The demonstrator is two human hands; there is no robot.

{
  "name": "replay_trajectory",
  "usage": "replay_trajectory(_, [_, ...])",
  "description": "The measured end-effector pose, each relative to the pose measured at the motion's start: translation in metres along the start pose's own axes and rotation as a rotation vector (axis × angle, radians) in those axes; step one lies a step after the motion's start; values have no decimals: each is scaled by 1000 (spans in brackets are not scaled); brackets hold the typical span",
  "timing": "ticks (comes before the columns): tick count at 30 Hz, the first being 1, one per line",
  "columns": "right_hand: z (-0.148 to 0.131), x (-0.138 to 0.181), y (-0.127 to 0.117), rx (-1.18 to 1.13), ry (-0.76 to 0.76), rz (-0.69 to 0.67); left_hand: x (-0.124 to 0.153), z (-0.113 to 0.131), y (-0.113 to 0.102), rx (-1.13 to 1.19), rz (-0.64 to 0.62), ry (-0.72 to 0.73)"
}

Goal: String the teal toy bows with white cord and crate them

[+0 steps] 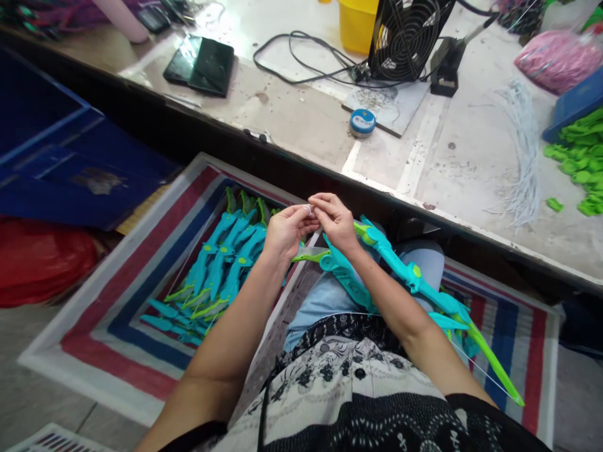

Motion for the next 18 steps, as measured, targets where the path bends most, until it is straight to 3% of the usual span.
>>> replay_trajectory(7, [-20, 4, -10, 208, -110, 23, -4, 0, 4, 87, 82, 13])
replay_trajectory(14, [-22, 1, -18, 189, -166, -35, 3, 8, 14, -36, -107, 34])
replay_trajectory(18, [-22, 2, -16, 197, -160, -58, 7, 10, 15, -163, -121, 78])
Point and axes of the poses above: each hand's wrist, its own x-axis away from the middle knuckle, its own y-axis out of the palm, z = x × y, the point moved 9 cm from there along -x, towards the middle knuckle, and after that the axes turned 12 degrees about -z, right-handed, at the moved point
